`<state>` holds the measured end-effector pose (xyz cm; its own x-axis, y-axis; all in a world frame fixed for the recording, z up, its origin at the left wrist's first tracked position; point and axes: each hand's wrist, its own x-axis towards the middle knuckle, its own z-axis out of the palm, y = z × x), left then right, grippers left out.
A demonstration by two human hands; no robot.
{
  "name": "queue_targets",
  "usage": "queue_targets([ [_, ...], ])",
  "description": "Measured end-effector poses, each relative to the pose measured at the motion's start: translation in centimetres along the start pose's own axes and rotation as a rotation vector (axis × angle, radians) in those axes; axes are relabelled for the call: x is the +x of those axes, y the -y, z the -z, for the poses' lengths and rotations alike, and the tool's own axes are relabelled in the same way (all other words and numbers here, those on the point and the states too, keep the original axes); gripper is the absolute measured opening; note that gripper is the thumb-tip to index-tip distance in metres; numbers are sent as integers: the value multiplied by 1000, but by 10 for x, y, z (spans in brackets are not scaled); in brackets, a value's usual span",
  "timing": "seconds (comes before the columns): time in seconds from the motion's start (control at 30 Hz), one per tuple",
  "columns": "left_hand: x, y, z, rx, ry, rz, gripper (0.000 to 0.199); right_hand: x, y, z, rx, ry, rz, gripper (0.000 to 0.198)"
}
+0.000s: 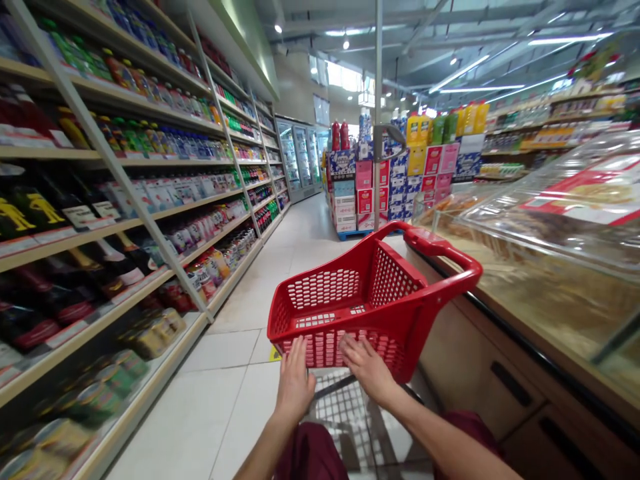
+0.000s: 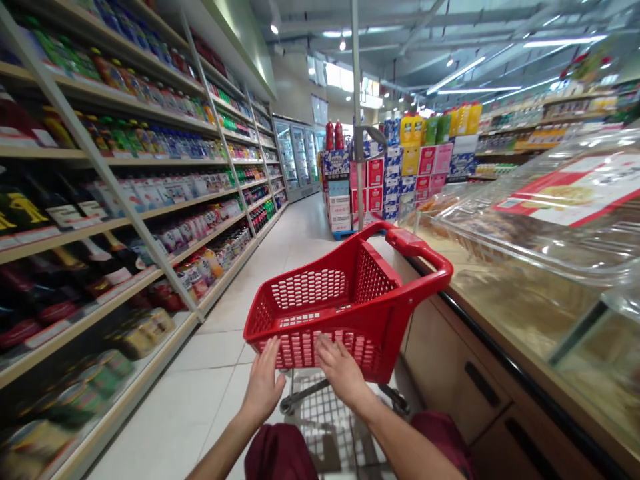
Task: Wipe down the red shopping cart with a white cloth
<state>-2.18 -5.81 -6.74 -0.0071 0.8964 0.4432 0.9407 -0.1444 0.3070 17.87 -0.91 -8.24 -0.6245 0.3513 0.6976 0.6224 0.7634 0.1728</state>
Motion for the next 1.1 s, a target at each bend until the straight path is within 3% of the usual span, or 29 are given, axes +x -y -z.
queue_targets([
  [0.3, 14, -33, -7, 32, -10, -147, 62, 2, -23, 29, -29, -153, -105, 31],
  [0.47, 17, -44, -9, 49, -9, -205, 62, -18, -25, 31, -29, -86, -100, 29],
  [0.63, 23, -60, -15, 36, 2, -240, 63, -21, -39, 44, -77, -160, -218, 30],
  [0.8, 29, -78, -18, 35, 47, -308, 63, -36, -51, 54, -91, -75, -207, 30],
  [0.97, 44, -93, -16, 35, 34, -317, 61, -32, -70, 72, -125, -168, -357, 35],
  [1.1, 60, -99, -17, 72, 5, -315, 62, -51, -76, 73, -83, -30, -319, 30],
])
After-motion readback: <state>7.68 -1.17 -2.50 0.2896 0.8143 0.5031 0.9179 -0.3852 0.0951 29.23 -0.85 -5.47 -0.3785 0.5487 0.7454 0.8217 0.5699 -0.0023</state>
